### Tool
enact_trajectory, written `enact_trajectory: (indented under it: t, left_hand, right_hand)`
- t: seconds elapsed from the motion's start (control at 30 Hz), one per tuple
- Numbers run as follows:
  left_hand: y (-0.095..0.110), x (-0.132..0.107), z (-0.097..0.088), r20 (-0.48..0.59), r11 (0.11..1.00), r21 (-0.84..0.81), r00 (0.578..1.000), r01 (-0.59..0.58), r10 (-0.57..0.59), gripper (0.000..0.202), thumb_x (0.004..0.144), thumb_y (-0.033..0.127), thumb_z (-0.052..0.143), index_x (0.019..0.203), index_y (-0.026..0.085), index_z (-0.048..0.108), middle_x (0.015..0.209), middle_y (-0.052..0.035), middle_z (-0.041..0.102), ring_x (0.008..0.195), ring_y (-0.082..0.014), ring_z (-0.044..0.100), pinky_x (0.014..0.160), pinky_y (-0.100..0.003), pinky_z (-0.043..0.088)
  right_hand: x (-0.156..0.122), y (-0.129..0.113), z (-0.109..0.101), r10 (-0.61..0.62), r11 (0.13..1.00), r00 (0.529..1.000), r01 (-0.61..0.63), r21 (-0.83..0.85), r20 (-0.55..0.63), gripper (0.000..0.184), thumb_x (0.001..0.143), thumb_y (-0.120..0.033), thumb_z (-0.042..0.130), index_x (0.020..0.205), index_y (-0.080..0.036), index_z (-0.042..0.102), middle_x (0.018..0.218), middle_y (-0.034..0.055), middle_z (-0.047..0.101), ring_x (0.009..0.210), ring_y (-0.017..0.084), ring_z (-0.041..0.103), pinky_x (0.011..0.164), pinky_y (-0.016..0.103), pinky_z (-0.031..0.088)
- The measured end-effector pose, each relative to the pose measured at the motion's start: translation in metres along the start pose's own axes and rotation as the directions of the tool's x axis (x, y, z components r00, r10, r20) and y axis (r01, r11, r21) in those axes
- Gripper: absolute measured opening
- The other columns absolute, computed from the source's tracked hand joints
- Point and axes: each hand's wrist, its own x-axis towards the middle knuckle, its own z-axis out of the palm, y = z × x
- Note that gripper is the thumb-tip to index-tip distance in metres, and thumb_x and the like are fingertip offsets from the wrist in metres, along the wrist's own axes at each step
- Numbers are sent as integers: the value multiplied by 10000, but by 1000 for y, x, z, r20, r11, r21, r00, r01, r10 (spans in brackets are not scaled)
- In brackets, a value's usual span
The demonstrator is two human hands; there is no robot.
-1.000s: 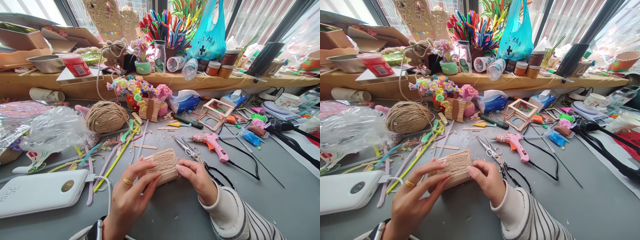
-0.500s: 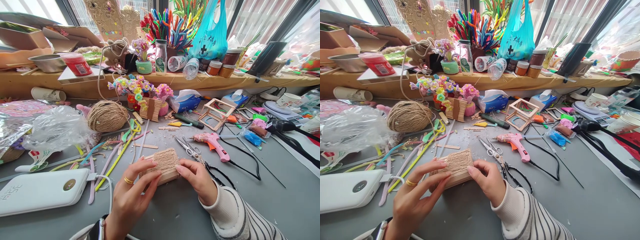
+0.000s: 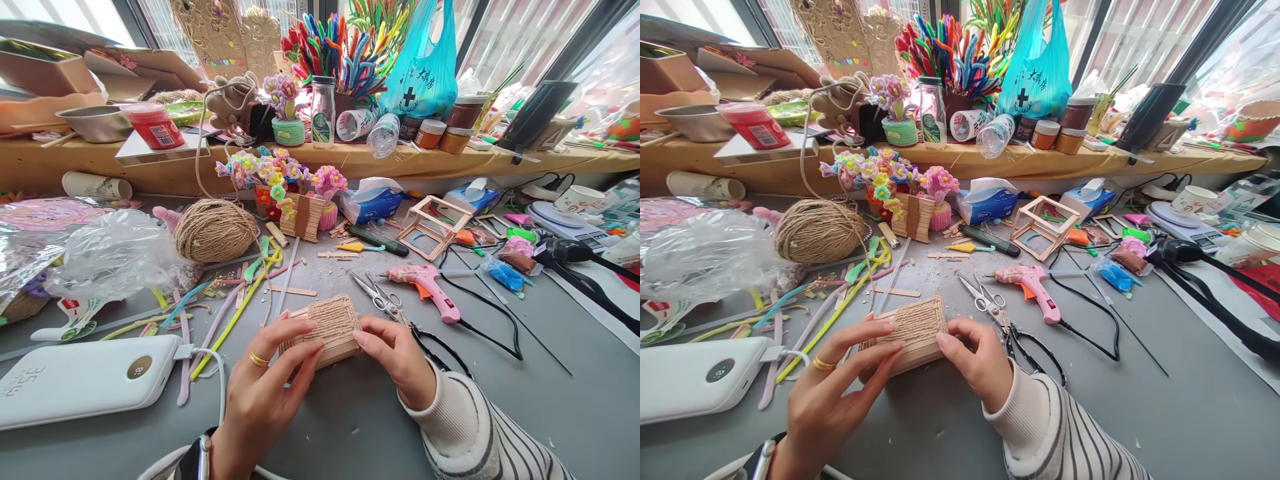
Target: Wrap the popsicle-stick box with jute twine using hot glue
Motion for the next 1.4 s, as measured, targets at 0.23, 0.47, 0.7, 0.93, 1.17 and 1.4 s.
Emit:
enact_trajectory:
  t: [0.23, 0.47, 0.7, 0.93, 1.17, 1.4]
  left_hand:
    - [1, 0, 0, -4, 1000, -1, 1000, -3, 3, 209, 726, 24, 589, 869, 170, 630, 961, -44, 598, 907, -140, 608, 919, -353, 509]
    - [2, 1, 0, -11, 1000, 8, 1000, 7, -7, 205, 729, 38, 592, 856, 194, 629, 952, -27, 606, 892, -139, 615, 893, -358, 527]
    - [1, 1, 1, -18, 1000, 3, 1000, 6, -6, 196, 728, 38, 592, 851, 184, 634, 949, -35, 612, 890, -141, 617, 906, -348, 518]
    - [1, 1, 1, 1, 1000, 14, 1000, -6, 6, 217, 717, 24, 597, 857, 186, 627, 953, -37, 605, 895, -144, 610, 893, -365, 525]
    - [2, 2, 0, -3, 1000, 14, 1000, 8, -8, 217, 728, 35, 587, 861, 203, 624, 945, -33, 606, 883, -146, 612, 886, -370, 532]
    - [0, 1, 0, 17, 1000, 3, 1000, 1, -1, 249, 704, 12, 608, 867, 200, 617, 971, -32, 589, 904, -143, 598, 889, -384, 529]
  right_hand:
    - [-1, 0, 0, -7, 1000, 1000, 7, -30, -3, 260, 767, -403, 538, 729, -158, 619, 690, 16, 571, 667, 131, 489, 636, 255, 392]
    - [-1, -2, 1, -15, 1000, 1000, 15, -21, -5, 225, 777, -368, 541, 686, -169, 593, 664, -2, 552, 644, 116, 474, 624, 241, 382]
    - [-1, -1, 1, -9, 999, 1000, 9, -38, -3, 237, 769, -387, 543, 713, -163, 599, 665, 0, 541, 629, 114, 453, 600, 245, 370]
    - [-2, -1, 2, -1, 998, 1000, 1, -64, -7, 266, 773, -408, 533, 740, -157, 612, 696, 20, 561, 657, 130, 473, 616, 261, 385]
    - [-2, -2, 2, 3, 998, 1000, -4, -64, -14, 279, 778, -420, 522, 744, -162, 621, 725, 36, 584, 694, 151, 502, 649, 277, 412]
    - [-2, 0, 1, 9, 999, 1000, -9, -37, -3, 265, 780, -411, 522, 756, -166, 619, 737, 34, 588, 727, 161, 519, 689, 284, 421]
